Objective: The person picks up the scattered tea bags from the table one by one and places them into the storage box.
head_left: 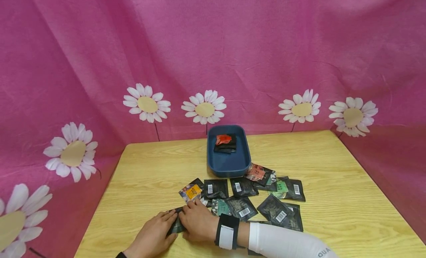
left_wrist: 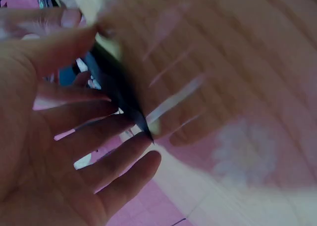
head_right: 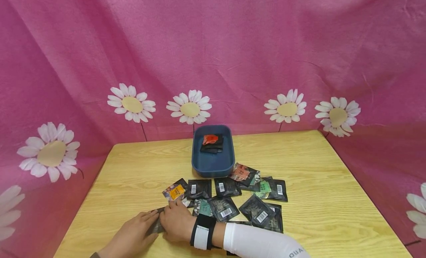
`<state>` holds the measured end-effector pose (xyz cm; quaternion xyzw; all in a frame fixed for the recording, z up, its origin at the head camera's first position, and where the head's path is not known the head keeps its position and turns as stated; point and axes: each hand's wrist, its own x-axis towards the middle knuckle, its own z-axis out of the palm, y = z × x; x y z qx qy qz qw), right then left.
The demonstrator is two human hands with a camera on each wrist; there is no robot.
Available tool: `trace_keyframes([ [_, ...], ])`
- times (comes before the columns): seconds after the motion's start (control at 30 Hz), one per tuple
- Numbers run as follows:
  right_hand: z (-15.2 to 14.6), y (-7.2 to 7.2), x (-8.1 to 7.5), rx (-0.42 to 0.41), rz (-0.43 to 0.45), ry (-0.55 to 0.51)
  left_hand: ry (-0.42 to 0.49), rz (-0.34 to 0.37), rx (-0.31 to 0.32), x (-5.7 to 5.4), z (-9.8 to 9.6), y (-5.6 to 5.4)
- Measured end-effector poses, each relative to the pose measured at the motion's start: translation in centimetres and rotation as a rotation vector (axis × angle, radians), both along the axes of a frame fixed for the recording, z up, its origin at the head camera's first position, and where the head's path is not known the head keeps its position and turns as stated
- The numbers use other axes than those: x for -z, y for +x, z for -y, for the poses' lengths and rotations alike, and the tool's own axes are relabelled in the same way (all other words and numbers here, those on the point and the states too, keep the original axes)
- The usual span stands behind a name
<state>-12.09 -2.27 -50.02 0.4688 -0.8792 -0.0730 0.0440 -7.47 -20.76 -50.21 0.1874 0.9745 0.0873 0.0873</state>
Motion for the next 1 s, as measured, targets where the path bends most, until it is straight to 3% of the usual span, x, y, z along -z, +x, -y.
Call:
trace_keyframes([
  [0.13, -0.1, 0.2, 0.0, -0.023, -0.030, -0.010, -0.033, -0.076, 0.019, 0.1, -0.4, 0.2],
  [0.47, -0.6, 0.8, 0.1, -0.084, -0.133, -0.036, 0.004, -0.273, 0.087, 0.2, -0.7, 0.9],
  [0.63, -1.0, 0.9, -0.1, -0.083, -0.122, -0.122, 0.049, -0.355, 0.092, 0.1, -0.7, 1.1],
  [0.77, -1.8, 0.5, -0.6, -0.087, -0.091, -0.213, 0.148, -0.393, 0.088, -0.8, -0.9, 1.1],
  [0.83, -2.3, 0.2, -1.0, -0.102, -0.139, -0.239, 0.168, -0.410, 0.097, -1.6, -1.0, 0.8],
  [1.0, -3.6, -1.0, -2.4, -0.096, -0.233, -0.315, 0.090, -0.547, 0.184, -3.7, -1.8, -0.9],
])
